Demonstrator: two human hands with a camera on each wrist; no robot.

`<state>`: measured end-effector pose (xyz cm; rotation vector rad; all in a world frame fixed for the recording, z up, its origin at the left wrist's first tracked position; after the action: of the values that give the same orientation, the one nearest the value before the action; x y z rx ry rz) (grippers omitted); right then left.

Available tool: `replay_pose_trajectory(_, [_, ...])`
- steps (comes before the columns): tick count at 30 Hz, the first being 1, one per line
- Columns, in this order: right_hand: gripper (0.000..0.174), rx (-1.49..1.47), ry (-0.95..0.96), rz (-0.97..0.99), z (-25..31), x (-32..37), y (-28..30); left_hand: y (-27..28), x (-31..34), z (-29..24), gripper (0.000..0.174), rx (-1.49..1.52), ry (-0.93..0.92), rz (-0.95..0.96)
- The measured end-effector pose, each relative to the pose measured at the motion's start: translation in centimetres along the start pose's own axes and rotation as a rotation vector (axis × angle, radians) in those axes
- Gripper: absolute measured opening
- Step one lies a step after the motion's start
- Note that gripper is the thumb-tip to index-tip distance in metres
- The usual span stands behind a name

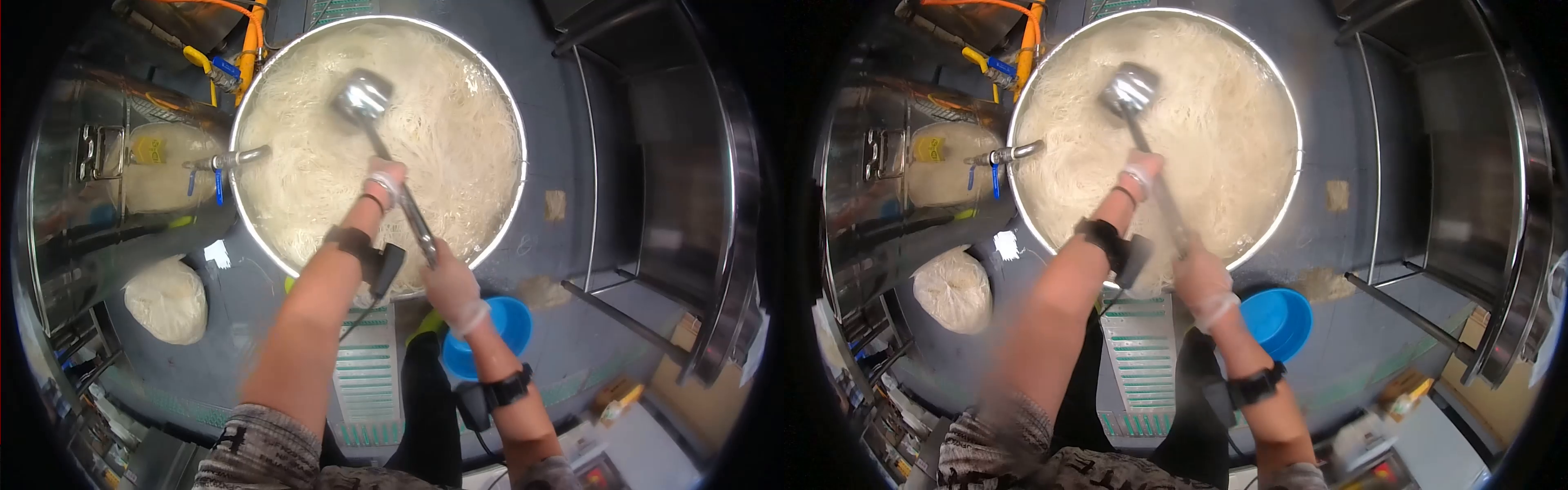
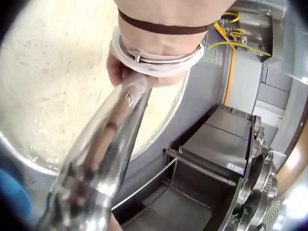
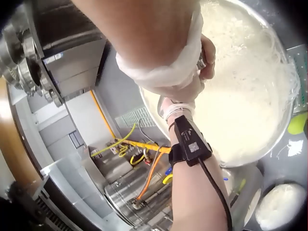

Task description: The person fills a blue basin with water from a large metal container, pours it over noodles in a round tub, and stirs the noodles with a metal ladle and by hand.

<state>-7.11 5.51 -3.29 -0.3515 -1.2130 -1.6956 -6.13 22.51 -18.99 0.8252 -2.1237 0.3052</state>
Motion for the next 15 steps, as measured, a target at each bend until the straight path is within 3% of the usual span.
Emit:
replay_pose_trajectory(1, [0.039,-0.046,-0.055,-0.040,-1.7,1.2,0.3,-1.3,0.7,0.2,0.039,0.064,0.005,-0.026])
replay_pose_trajectory(3, [0.034,-0.092,-0.102,-0.077,-3.8,3.5,0.4,-5.3,-1.0,1.6,0.044,-0.280,-0.140,0.054])
replay_pose_trajectory(7, [0.037,-0.298,-0.166,-0.159,-7.4,8.6,0.8,-10.4,6.7,1.0,0.042,-0.083,0.011,0.149])
replay_pose_trajectory(9, [0.038,-0.324,-0.214,-0.169,-9.3,11.0,0.5,-12.7,8.6,2.9,0.041,-0.155,0.062,0.223])
replay_pose_trajectory(13, [0.041,-0.414,-0.372,-0.054,-12.5,15.8,-1.3,-14.4,13.1,6.7,0.039,-0.153,0.087,0.178])
replay_pose_trajectory(15, [0.041,-0.454,-0.411,-0.020,-14.1,18.4,-3.0,-15.9,13.8,11.3,0.040,-0.160,0.142,0.233])
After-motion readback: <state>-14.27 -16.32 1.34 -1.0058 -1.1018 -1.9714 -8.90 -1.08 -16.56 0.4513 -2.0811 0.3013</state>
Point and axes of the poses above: each hand's wrist, its own x-axis away from the middle knuckle, its own y-axis out of the back of the hand, z = x × y, the point moved 10 cm from there along -x, towards the middle knuckle, and after that the axes turned 5 degrees about z, right-handed, at the moved point
